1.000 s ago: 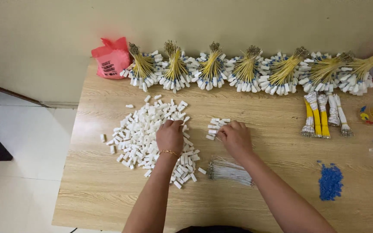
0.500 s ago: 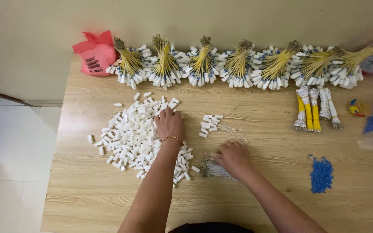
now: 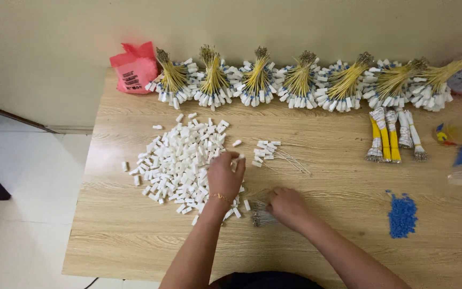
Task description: Assembling small white insulators onto thin metal wires at a workbench.
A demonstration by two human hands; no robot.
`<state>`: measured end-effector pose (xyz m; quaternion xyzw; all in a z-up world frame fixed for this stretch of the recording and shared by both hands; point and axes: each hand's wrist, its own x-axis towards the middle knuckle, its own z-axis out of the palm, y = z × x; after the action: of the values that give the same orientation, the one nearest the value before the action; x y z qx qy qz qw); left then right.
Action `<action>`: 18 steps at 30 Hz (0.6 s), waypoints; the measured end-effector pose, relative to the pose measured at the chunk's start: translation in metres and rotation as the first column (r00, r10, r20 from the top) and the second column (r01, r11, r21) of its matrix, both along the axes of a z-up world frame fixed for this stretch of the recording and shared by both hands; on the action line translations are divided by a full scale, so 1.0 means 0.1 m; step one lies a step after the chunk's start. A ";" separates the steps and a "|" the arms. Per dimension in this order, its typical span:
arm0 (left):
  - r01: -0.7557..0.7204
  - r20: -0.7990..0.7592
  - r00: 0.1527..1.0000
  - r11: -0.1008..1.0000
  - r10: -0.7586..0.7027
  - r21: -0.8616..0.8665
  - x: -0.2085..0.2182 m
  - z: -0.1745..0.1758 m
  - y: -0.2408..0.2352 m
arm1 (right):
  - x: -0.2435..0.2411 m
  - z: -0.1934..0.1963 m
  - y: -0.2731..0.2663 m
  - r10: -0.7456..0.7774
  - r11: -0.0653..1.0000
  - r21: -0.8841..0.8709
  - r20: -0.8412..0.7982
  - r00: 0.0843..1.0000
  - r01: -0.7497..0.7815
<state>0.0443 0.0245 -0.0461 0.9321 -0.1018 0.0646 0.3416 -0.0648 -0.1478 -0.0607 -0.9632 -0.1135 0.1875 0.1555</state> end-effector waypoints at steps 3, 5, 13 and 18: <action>-0.116 -0.315 0.949 0.940 0.009 -0.321 -0.23 0.35 0.05 | -0.03 -0.04 -0.01 -0.030 0.998 0.059 -0.033 0.999 0.031; -0.223 -0.451 0.892 0.890 0.022 -0.398 -0.34 0.42 0.05 | -0.02 0.32 -0.01 -0.110 0.983 0.137 -0.095 0.989 0.123; -0.485 -0.669 0.703 0.526 -0.239 -0.698 -0.55 0.51 0.06 | 0.14 1.03 -0.16 -0.387 0.762 0.460 -0.243 0.890 0.457; -0.511 -0.648 0.695 0.420 -0.312 -0.750 -0.61 0.39 -0.05 | 0.20 1.02 -0.21 -0.445 0.564 0.675 -0.237 0.864 0.476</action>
<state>-0.0164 0.0197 -0.0075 0.5478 0.1516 -0.2333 0.7890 -0.0448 -0.1687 0.0418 -0.8172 0.0807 0.1007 0.5618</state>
